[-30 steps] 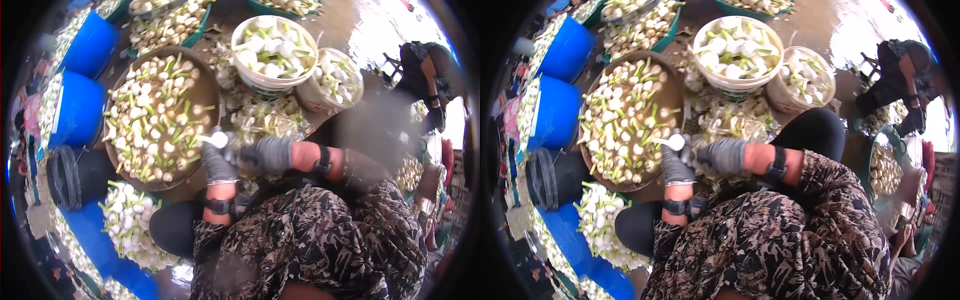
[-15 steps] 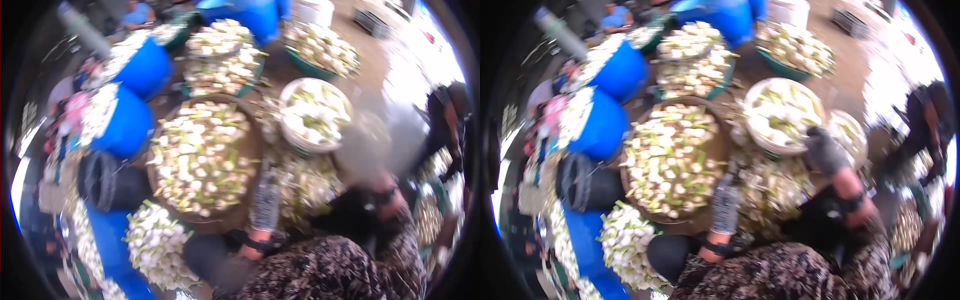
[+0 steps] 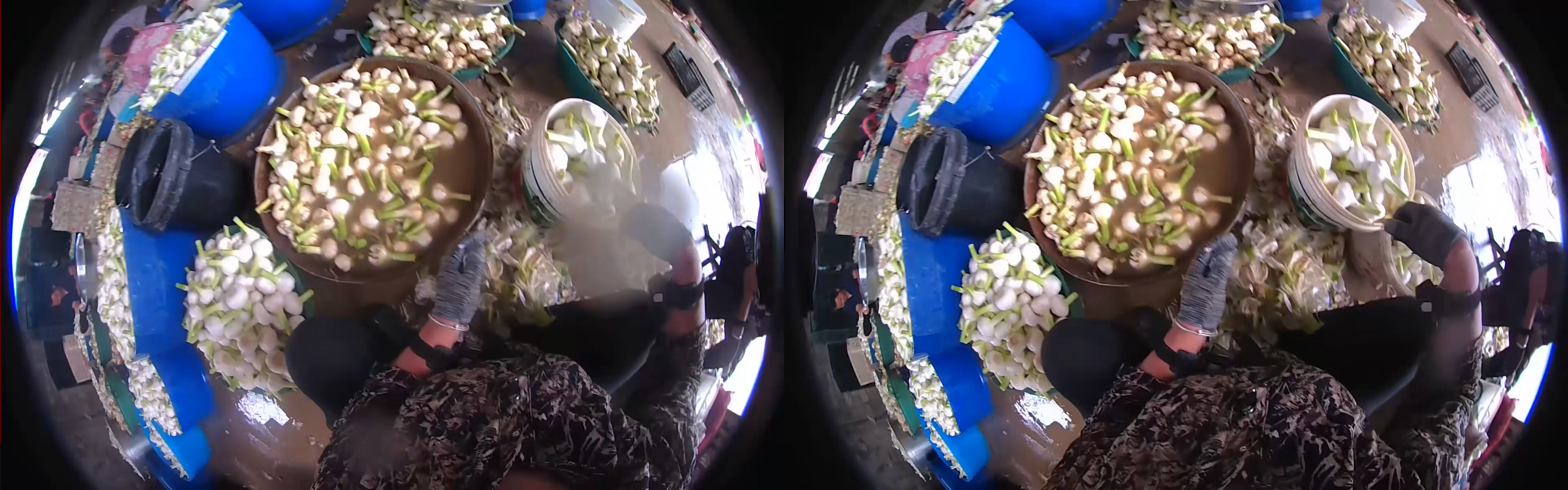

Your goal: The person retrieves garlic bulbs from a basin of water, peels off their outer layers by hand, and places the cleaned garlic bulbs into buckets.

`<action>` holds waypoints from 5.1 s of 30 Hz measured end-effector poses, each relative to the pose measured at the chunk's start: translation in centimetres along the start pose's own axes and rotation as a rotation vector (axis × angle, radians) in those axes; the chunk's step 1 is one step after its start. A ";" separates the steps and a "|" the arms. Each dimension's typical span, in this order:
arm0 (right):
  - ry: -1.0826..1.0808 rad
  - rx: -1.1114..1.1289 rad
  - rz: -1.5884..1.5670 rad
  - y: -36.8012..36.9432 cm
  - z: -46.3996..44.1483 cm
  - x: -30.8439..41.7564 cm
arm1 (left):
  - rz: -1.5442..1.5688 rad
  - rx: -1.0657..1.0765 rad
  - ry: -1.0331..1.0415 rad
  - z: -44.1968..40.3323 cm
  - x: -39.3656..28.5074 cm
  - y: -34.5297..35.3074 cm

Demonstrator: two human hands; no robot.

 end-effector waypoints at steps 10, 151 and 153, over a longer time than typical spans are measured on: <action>-0.322 -0.205 0.097 11.6 -23.9 21.6 | 0.458 -0.281 0.052 -0.6 4.2 -1.3; -0.340 -0.071 -0.923 14.7 -4.6 15.6 | -0.413 0.341 0.321 0.8 -2.4 1.0; -0.360 -0.103 -0.741 14.0 -4.3 15.8 | -0.351 0.417 0.259 0.9 -2.9 0.8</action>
Point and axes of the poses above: each hand's wrist, its own z-axis away from the middle knuckle, its own y-axis out of the palm, x = y × z, the point moved 4 cm from there along -z, towards the middle knuckle, and after that the axes turned 9 degrees about x, right-handed, at the moved point
